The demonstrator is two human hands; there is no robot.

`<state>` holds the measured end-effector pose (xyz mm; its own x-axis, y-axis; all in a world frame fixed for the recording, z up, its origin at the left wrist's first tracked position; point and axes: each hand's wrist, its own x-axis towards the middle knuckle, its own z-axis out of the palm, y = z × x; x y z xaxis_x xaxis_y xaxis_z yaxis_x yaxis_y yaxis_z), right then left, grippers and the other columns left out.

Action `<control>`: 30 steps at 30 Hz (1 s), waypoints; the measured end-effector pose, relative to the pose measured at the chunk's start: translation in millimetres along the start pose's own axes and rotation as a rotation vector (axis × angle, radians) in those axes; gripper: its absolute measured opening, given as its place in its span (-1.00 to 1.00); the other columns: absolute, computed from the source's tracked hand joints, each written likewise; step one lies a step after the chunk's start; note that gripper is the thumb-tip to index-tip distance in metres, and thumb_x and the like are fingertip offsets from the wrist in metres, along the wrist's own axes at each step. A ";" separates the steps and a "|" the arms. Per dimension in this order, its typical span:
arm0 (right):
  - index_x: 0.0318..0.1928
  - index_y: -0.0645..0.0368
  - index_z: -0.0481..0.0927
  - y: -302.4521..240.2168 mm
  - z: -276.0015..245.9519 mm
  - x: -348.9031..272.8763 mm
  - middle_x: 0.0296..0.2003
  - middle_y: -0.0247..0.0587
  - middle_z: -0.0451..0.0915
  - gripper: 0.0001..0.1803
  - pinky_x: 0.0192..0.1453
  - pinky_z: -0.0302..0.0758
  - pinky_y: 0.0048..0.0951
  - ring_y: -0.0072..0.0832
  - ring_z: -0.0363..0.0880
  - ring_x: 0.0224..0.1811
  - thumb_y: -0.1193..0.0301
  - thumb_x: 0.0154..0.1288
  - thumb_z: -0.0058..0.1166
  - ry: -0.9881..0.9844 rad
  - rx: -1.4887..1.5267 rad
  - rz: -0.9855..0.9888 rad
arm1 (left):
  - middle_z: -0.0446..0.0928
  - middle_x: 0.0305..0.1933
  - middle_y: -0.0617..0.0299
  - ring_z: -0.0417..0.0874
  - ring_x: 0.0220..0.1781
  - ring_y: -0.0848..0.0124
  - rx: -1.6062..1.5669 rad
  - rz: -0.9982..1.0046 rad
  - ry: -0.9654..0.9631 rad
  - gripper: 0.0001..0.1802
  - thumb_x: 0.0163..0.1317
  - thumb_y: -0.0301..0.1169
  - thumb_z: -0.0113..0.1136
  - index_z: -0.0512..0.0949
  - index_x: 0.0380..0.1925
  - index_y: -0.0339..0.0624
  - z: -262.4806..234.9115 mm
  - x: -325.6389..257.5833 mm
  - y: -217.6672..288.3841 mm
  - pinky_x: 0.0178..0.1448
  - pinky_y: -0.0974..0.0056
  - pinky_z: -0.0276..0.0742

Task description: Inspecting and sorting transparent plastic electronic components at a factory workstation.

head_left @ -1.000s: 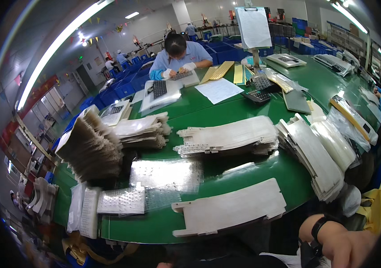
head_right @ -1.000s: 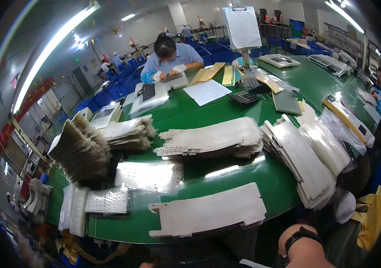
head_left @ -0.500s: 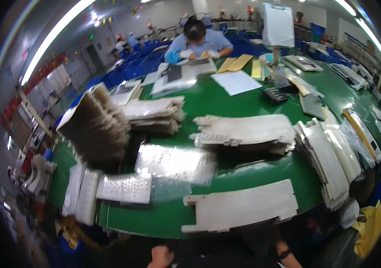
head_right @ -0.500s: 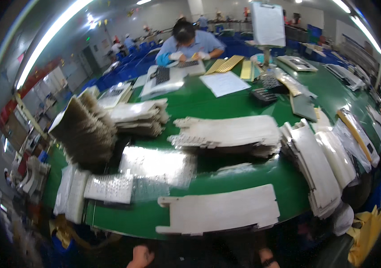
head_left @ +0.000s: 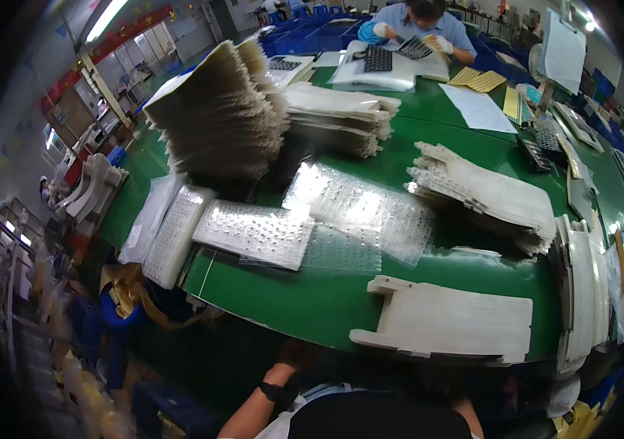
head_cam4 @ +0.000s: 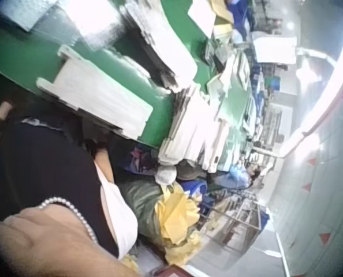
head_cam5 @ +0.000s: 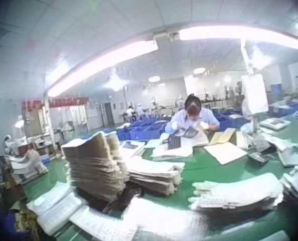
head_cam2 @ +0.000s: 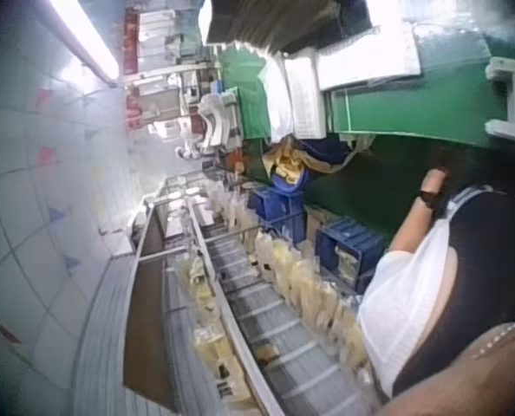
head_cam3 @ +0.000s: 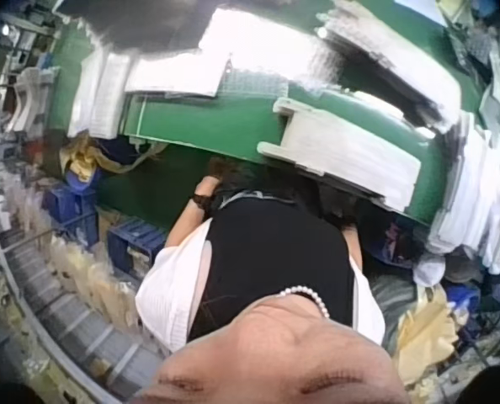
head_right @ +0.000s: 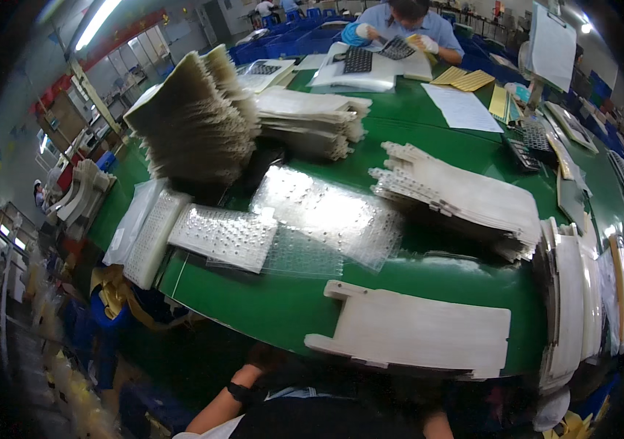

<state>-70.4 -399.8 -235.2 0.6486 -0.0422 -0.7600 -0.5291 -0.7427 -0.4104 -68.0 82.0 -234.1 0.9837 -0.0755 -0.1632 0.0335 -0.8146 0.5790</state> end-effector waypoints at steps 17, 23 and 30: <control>0.05 0.28 0.52 -9.8 20.4 -15.4 -0.07 -0.09 0.61 -0.50 0.14 0.40 -0.42 -0.39 0.52 0.02 0.12 0.31 0.06 -0.003 0.057 0.056 | 0.62 -0.19 -0.07 0.66 -0.16 0.12 -0.363 0.055 -0.572 -0.60 0.24 -0.28 0.16 0.50 0.03 -0.25 -177.3 -23.4 95.9 -0.08 0.20 0.53; 0.05 0.29 0.52 32.8 58.0 -16.9 -0.07 -0.10 0.61 -0.51 0.15 0.39 -0.41 -0.39 0.51 0.03 0.14 0.31 0.06 -0.080 0.080 -0.047 | 0.62 -0.09 0.01 0.64 -0.02 0.17 -0.497 0.245 -0.236 -0.66 0.07 -0.45 0.28 0.61 -0.10 -0.24 -243.7 -1.3 118.9 0.12 0.23 0.47; 0.05 0.29 0.52 -15.8 19.8 -65.0 -0.09 -0.09 0.62 -0.52 0.12 0.41 -0.42 -0.39 0.53 -0.01 0.15 0.31 0.07 -0.279 0.147 -0.415 | 0.54 0.05 0.06 0.49 0.17 0.09 0.497 0.457 0.387 -0.56 -0.03 -0.50 0.29 0.54 -0.05 -0.19 -245.5 63.6 85.7 0.15 0.08 0.43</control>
<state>-115.1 -372.1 -189.3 0.6601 0.4306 -0.6155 -0.3426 -0.5566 -0.7568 40.8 148.5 1.3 0.8753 -0.3346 0.3492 -0.3836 -0.9200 0.0802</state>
